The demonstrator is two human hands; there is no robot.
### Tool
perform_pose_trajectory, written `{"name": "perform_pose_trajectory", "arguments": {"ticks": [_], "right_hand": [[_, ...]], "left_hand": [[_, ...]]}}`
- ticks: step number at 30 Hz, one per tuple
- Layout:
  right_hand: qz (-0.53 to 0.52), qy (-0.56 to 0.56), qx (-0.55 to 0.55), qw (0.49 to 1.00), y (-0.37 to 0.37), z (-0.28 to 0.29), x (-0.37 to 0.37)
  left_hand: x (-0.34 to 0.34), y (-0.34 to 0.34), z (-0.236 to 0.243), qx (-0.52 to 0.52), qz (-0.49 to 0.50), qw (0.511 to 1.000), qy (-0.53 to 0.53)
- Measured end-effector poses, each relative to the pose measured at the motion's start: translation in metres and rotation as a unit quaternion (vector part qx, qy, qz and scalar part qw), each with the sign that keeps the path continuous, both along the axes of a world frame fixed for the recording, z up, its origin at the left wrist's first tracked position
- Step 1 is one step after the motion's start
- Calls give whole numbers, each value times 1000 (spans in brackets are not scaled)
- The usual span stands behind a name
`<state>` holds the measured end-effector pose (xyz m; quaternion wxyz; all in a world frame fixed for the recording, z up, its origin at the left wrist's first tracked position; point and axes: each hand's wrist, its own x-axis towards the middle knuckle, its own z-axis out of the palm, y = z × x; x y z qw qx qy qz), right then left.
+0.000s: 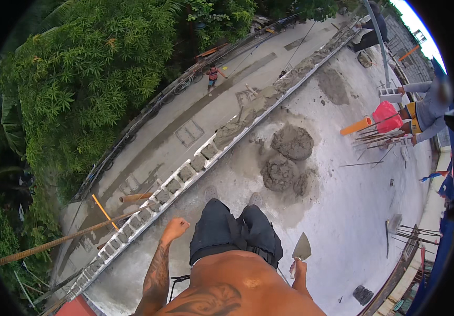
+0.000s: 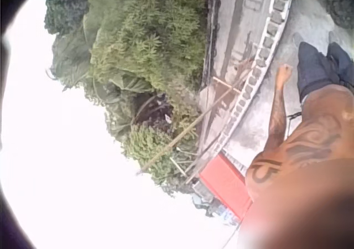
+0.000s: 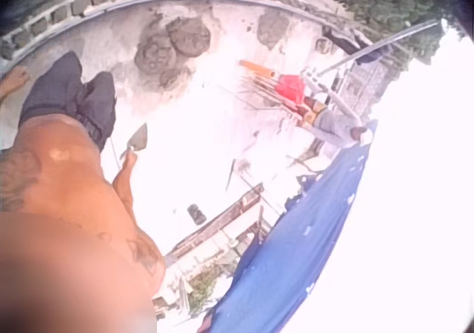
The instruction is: The person uses a trowel to scoop wet cement from a pile on the floor and applies it into the gaps between concrete blocks along a low wall. The person repeatedly scoops and spreads the cement along the wall line.
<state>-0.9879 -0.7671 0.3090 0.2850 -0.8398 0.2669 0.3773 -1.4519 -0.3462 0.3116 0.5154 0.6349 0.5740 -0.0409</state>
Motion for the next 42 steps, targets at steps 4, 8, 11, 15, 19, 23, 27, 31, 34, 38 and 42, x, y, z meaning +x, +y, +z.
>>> {"name": "perform_pose_trajectory", "arguments": {"ticks": [4,8,11,15,19,23,27,31,34,38,42], "right_hand": [[-30,-44,20,998,19,-15,-18],[-5,-103,25,994,62,-19,-9],[16,-134,82,987,99,-6,3],[13,-137,193,972,134,19,7],[-14,-110,230,967,138,34,-12],[-150,-59,241,957,115,37,-53],[-240,-16,207,948,103,39,-89],[-218,-59,185,956,111,51,-101],[-176,-67,187,964,113,68,-104],[-44,-63,174,982,103,80,-111],[7,-114,169,979,92,75,-121]], "left_hand": [[-41,-9,40,-250,-172,953,-11],[-36,12,56,-265,-327,904,-82],[-34,27,69,-275,-368,884,-90],[-32,25,91,-305,-369,877,-44],[-32,3,92,-268,-320,906,-72],[-41,-19,74,-304,-241,916,-101],[-40,-28,61,-344,-221,903,-133],[-32,-21,60,-393,-215,886,-116],[-27,-18,62,-401,-234,880,-98],[-22,-14,64,-437,-256,859,-71],[-21,-13,67,-478,-221,844,-104]]}}
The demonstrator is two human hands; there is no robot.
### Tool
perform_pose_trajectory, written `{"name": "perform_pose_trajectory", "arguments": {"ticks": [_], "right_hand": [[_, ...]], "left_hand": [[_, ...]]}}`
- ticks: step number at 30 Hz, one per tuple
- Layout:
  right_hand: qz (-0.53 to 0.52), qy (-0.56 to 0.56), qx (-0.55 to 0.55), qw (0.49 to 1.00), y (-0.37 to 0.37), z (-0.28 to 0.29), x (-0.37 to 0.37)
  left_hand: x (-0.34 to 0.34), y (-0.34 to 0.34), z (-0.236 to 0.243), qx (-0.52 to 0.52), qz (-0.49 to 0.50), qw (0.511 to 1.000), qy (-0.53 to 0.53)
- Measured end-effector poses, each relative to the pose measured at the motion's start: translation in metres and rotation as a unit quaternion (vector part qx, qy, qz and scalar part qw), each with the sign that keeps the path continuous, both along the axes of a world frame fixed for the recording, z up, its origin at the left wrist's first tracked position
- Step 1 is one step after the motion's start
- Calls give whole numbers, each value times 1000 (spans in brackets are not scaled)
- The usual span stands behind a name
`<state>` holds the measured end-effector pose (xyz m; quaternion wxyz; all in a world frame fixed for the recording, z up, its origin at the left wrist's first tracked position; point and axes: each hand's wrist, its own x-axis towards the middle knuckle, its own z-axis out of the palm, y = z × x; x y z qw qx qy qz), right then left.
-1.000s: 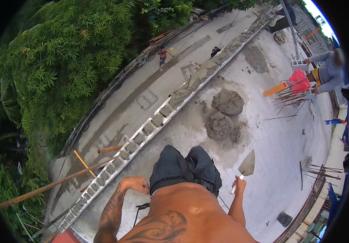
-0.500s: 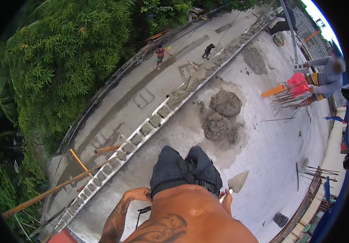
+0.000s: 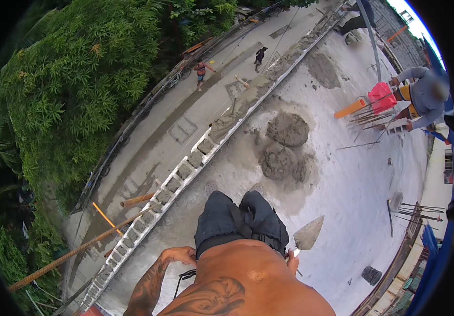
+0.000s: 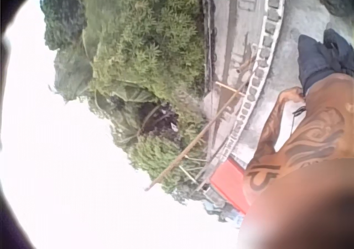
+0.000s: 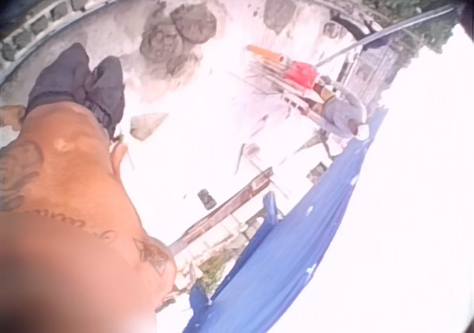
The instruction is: The person uses a trowel to scoop wet cement from a pile on the floor and applies it into the gaps between concrete blocks along a low wall. The person repeatedly scoops and spreads the cement along the wall line.
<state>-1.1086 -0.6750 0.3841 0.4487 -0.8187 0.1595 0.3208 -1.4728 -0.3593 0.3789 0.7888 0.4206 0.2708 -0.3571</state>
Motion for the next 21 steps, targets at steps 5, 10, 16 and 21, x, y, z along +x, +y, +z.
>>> {"name": "perform_pose_trajectory", "arguments": {"ticks": [5,10,16,21], "right_hand": [[46,-32,-34,998,3,3,-9],[15,-6,-14,1000,23,21,-13],[-73,25,83,994,39,33,-14],[-95,43,112,988,32,18,-7]], "left_hand": [[-5,-3,2,-25,45,999,0],[13,22,-18,-57,-33,998,-4],[43,62,-32,-25,-73,995,62],[54,80,-32,-11,-100,992,74]]}}
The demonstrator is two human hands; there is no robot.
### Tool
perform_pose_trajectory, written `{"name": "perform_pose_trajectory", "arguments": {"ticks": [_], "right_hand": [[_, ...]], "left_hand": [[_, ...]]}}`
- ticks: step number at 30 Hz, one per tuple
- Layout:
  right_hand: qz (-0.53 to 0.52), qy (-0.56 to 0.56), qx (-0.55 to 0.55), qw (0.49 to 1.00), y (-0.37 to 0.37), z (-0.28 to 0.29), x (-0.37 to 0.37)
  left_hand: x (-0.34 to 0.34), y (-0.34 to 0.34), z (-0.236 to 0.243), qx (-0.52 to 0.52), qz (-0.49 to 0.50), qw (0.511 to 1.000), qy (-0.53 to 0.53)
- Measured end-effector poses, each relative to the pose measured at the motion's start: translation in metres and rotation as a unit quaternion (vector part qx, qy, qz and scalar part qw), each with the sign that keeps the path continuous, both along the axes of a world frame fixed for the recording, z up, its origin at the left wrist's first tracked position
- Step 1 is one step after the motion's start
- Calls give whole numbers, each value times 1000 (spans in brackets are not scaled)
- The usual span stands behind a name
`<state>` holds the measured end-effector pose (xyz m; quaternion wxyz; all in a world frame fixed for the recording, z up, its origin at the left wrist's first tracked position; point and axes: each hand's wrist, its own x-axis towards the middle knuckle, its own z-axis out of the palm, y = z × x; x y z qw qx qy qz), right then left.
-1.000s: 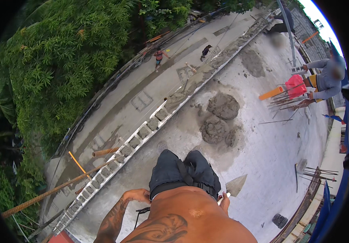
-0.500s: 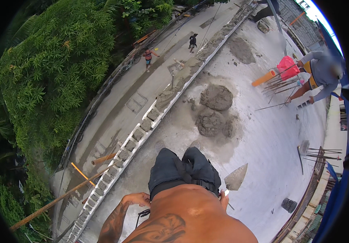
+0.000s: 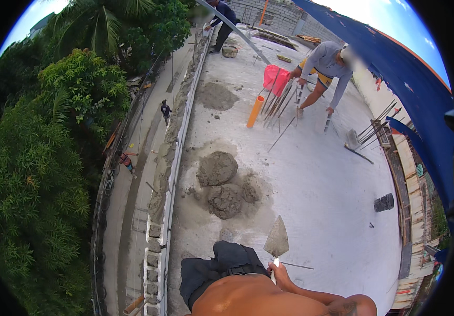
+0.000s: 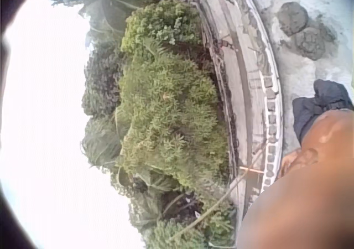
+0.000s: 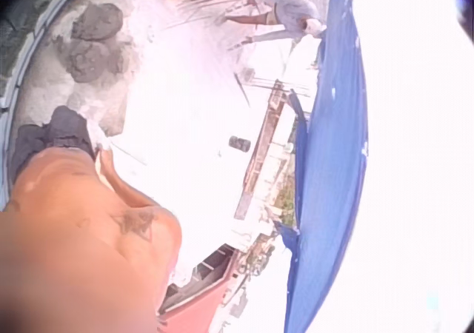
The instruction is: The person uses a trowel to scoop wet cement from a pile on the floor and applies it into the gaps between concrete blocks along a low wall. The person repeatedly scoops and spreads the cement along the wall line.
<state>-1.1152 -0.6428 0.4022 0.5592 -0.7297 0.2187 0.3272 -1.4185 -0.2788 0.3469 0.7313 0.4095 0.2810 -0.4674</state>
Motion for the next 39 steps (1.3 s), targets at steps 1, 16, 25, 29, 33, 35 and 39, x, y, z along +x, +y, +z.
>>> {"name": "perform_pose_trajectory", "arguments": {"ticks": [1,16,25,29,33,35,39], "right_hand": [[-2,6,4,1000,-2,-8,4],[6,1,-199,980,-55,-102,114],[1,-23,-189,982,-50,-95,82],[-24,4,-212,977,-63,-94,62],[-96,34,-210,972,-82,-98,31],[-108,31,-222,969,-91,-100,15],[-108,36,-259,959,-107,-101,-2]], "left_hand": [[1,3,-1,2,-2,1000,-2],[103,97,-53,385,-71,911,-133],[245,-24,-22,213,-151,927,-269],[248,-17,-22,165,-160,946,-227],[256,-8,-4,166,-171,941,-239],[260,1,0,181,-173,940,-230],[270,5,-20,189,-216,938,-196]]}}
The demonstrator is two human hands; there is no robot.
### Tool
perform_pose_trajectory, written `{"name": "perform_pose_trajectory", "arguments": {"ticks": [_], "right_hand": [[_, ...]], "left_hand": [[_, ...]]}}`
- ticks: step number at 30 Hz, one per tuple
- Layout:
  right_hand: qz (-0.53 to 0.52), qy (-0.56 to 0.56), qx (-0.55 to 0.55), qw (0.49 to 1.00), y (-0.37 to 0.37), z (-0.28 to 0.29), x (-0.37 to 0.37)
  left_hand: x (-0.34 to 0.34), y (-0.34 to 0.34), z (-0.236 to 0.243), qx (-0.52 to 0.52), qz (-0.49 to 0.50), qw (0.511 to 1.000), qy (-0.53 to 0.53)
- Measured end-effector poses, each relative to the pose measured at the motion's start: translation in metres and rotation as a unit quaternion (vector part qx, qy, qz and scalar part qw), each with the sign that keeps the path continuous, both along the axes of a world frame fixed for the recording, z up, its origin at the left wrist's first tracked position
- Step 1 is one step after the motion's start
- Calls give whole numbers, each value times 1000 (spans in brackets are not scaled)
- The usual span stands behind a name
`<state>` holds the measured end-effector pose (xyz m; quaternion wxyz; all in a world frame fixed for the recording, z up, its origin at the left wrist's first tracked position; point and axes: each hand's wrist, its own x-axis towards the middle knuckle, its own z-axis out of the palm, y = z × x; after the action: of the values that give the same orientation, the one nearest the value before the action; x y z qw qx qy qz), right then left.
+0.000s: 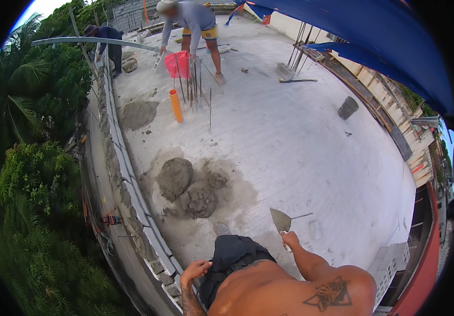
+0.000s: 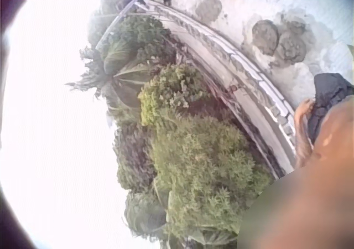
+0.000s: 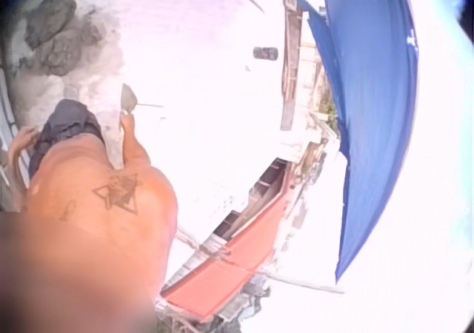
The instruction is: The person uses a trowel to scoop wet cement from a pile on the floor and applies it into the gaps between concrete blocks along a low wall. The person repeatedly scoops and spreads the cement along the wall line.
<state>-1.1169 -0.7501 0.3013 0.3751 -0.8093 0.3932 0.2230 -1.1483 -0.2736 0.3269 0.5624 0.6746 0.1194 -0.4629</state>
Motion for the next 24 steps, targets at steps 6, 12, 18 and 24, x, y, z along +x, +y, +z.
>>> {"name": "perform_pose_trajectory", "arguments": {"ticks": [6,12,18,24], "right_hand": [[35,16,-7,999,-3,-4,31],[114,-26,44,992,28,-6,106],[153,-64,89,982,74,20,155],[172,-72,93,978,85,14,161]], "left_hand": [[14,-24,-57,60,-169,982,-53],[9,-21,-72,67,-224,961,-149],[11,-32,-62,173,-191,952,-167],[0,-34,-35,314,-119,939,-71]]}}
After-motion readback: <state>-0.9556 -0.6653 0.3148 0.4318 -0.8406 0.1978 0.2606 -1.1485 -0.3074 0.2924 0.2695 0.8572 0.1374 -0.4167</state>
